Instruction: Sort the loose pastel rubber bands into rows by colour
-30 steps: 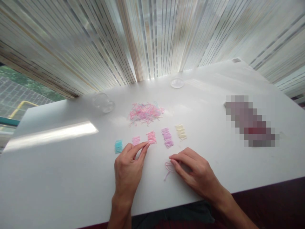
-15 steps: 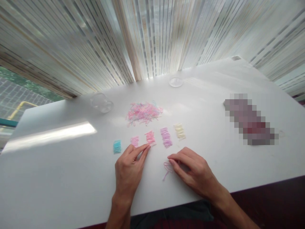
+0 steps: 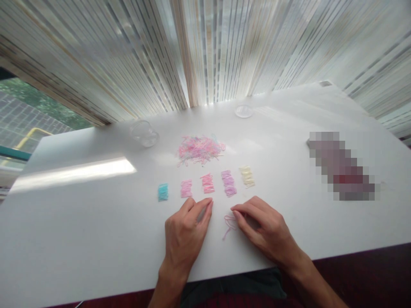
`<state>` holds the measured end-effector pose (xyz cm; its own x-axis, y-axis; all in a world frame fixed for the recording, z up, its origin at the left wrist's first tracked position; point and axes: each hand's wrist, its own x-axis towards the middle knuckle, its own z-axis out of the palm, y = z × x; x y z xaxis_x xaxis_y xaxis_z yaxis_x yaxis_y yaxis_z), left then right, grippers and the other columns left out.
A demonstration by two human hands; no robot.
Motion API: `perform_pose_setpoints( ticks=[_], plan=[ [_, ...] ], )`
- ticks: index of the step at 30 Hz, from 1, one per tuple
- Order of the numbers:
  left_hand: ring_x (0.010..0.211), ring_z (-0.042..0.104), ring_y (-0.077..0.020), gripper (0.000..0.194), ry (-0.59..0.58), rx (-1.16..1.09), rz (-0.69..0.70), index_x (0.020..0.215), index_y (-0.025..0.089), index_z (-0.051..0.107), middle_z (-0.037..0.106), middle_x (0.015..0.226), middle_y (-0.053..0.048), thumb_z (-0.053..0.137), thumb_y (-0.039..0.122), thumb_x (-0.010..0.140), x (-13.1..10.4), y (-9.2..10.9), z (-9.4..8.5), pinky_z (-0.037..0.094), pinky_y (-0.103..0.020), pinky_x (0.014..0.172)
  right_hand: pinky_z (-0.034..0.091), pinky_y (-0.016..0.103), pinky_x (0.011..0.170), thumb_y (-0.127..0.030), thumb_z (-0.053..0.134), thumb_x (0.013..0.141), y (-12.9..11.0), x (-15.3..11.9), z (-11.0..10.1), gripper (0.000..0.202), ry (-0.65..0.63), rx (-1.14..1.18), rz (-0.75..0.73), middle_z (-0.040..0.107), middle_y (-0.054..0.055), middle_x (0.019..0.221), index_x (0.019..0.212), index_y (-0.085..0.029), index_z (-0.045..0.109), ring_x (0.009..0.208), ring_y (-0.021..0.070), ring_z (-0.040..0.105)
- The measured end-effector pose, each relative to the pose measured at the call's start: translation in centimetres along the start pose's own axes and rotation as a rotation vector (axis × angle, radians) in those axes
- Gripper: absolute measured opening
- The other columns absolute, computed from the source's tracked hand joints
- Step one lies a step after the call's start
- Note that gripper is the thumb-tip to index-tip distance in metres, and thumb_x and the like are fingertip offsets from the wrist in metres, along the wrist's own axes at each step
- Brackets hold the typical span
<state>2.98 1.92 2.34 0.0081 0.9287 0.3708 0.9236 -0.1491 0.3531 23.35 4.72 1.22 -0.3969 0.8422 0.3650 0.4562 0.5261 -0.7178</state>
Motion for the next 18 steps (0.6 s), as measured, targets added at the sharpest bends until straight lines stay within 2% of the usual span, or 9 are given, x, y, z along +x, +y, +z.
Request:
perform_pose_setpoints(
  ticks=[4, 7, 12, 18],
  plan=[
    [0.055, 0.053, -0.0113, 0.023, -0.03, -0.042, -0.006, 0.103, 0.021, 0.077, 0.061, 0.07, 0.002, 0.056, 0.03, 0.1, -0.6, 0.5, -0.2, 0.041, -0.024, 0.056, 0.049, 0.035, 0.071, -0.01, 0.057, 0.094, -0.2, 0.1, 0.0, 0.013, 0.02, -0.057, -0.039, 0.066, 0.004, 0.077, 0.092, -0.019, 0.067, 0.076, 0.0202, 0.058],
    [0.055, 0.055, -0.0103, 0.022, -0.112, -0.141, 0.019, 0.109, 0.022, 0.075, 0.062, 0.073, 0.002, 0.056, 0.03, 0.099, -1.1, 0.8, -0.6, 0.043, -0.022, 0.055, 0.046, 0.035, 0.069, -0.008, 0.057, 0.092, -0.5, -0.1, -0.4, 0.013, 0.007, -0.087, -0.045, 0.063, 0.003, 0.075, 0.089, -0.018, 0.065, 0.074, 0.0206, 0.055],
    [0.056, 0.058, -0.0108, 0.024, -0.246, -0.167, 0.093, 0.115, 0.025, 0.072, 0.063, 0.077, 0.002, 0.055, 0.03, 0.099, -1.3, 1.1, -0.8, 0.045, -0.022, 0.054, 0.046, 0.035, 0.072, -0.008, 0.06, 0.091, -1.2, -1.3, -1.4, 0.012, -0.142, -0.087, 0.009, 0.064, 0.003, 0.081, 0.091, -0.019, 0.065, 0.079, 0.0208, 0.055],
    [0.061, 0.063, -0.0121, 0.016, -0.303, -0.166, 0.108, 0.1, 0.028, 0.074, 0.064, 0.078, 0.002, 0.059, 0.026, 0.097, -0.9, 0.9, -0.4, 0.045, -0.023, 0.056, 0.047, 0.037, 0.075, -0.011, 0.062, 0.092, -1.1, -2.0, -1.0, 0.011, -0.181, -0.126, 0.006, 0.064, 0.003, 0.083, 0.092, -0.021, 0.064, 0.081, 0.0215, 0.057]
  ],
)
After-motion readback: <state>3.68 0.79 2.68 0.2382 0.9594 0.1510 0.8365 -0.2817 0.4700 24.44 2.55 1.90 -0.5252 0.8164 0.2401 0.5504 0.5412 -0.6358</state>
